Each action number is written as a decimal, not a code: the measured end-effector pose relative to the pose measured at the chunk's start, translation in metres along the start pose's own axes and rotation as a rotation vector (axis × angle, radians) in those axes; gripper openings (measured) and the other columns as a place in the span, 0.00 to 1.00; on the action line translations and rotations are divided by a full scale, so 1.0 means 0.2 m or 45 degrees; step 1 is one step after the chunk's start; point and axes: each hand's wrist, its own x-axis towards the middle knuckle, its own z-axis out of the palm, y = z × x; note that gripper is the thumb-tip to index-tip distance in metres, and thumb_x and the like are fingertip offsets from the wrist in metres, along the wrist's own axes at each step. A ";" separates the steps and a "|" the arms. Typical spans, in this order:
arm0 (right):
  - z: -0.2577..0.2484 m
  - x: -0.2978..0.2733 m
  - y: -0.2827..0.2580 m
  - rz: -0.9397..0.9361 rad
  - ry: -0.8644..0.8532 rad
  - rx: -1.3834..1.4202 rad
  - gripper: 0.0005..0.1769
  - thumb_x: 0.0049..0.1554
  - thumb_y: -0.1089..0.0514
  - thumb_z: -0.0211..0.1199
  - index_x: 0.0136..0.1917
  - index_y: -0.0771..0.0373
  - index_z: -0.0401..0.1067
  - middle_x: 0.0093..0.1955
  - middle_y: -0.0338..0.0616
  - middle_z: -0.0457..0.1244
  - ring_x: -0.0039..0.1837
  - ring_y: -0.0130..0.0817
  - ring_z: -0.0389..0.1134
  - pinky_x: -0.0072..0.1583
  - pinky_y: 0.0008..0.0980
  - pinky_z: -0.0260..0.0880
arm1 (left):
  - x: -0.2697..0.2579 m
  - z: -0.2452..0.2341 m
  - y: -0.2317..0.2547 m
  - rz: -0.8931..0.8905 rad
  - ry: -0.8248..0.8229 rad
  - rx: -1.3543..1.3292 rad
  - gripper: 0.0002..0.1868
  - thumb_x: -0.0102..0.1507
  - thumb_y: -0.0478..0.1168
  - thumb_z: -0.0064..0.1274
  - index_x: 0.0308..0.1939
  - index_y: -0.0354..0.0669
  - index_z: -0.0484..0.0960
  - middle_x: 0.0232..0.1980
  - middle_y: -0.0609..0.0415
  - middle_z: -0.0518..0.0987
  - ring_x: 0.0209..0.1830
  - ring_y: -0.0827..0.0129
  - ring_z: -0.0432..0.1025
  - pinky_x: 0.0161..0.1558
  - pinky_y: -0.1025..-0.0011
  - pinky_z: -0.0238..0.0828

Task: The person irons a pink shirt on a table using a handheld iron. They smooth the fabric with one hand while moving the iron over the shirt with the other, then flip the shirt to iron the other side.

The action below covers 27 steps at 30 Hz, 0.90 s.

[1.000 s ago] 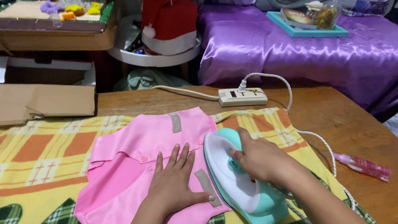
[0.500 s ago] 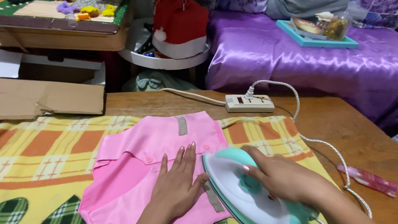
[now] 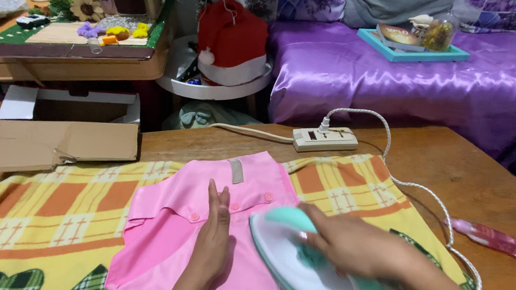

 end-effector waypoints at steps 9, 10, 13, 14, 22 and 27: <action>0.06 0.10 -0.14 -0.028 0.124 -0.046 0.36 0.63 0.37 0.43 0.79 0.51 0.46 0.56 0.60 0.68 0.61 0.55 0.69 0.64 0.50 0.64 | 0.01 0.00 -0.06 0.059 0.011 -0.127 0.48 0.61 0.73 0.17 0.82 0.67 0.27 0.85 0.59 0.46 0.83 0.57 0.47 0.67 0.53 0.59; 0.06 0.11 -0.17 -0.009 0.113 -0.019 0.35 0.63 0.38 0.42 0.79 0.51 0.46 0.56 0.59 0.68 0.61 0.54 0.70 0.64 0.51 0.64 | 0.01 0.00 -0.06 0.025 0.010 -0.199 0.51 0.58 0.74 0.16 0.83 0.69 0.25 0.84 0.61 0.49 0.82 0.58 0.46 0.66 0.50 0.59; 0.04 0.12 -0.21 0.025 0.088 -0.002 0.34 0.65 0.38 0.42 0.79 0.52 0.47 0.51 0.59 0.71 0.59 0.52 0.72 0.64 0.50 0.65 | 0.01 -0.01 -0.07 0.038 0.024 -0.423 0.52 0.57 0.75 0.20 0.83 0.70 0.26 0.84 0.59 0.51 0.84 0.60 0.43 0.70 0.44 0.47; 0.04 0.11 -0.22 0.033 0.082 -0.006 0.34 0.65 0.38 0.43 0.78 0.52 0.48 0.49 0.59 0.72 0.58 0.51 0.72 0.63 0.50 0.66 | 0.02 -0.01 -0.09 0.068 0.037 -0.431 0.51 0.58 0.75 0.20 0.82 0.69 0.27 0.84 0.58 0.51 0.84 0.59 0.43 0.72 0.46 0.44; 0.07 0.13 -0.19 -0.020 0.142 -0.052 0.33 0.64 0.39 0.43 0.77 0.55 0.49 0.48 0.60 0.70 0.56 0.56 0.72 0.61 0.53 0.66 | 0.08 -0.01 -0.17 0.246 0.119 -0.553 0.47 0.65 0.71 0.21 0.82 0.60 0.30 0.82 0.47 0.58 0.84 0.57 0.48 0.77 0.56 0.35; 0.10 0.15 -0.19 -0.034 0.199 -0.094 0.32 0.63 0.38 0.43 0.75 0.54 0.52 0.50 0.62 0.70 0.57 0.59 0.71 0.61 0.54 0.66 | 0.05 0.00 -0.17 0.343 0.055 0.143 0.43 0.69 0.65 0.16 0.82 0.47 0.33 0.86 0.44 0.45 0.83 0.52 0.45 0.78 0.53 0.38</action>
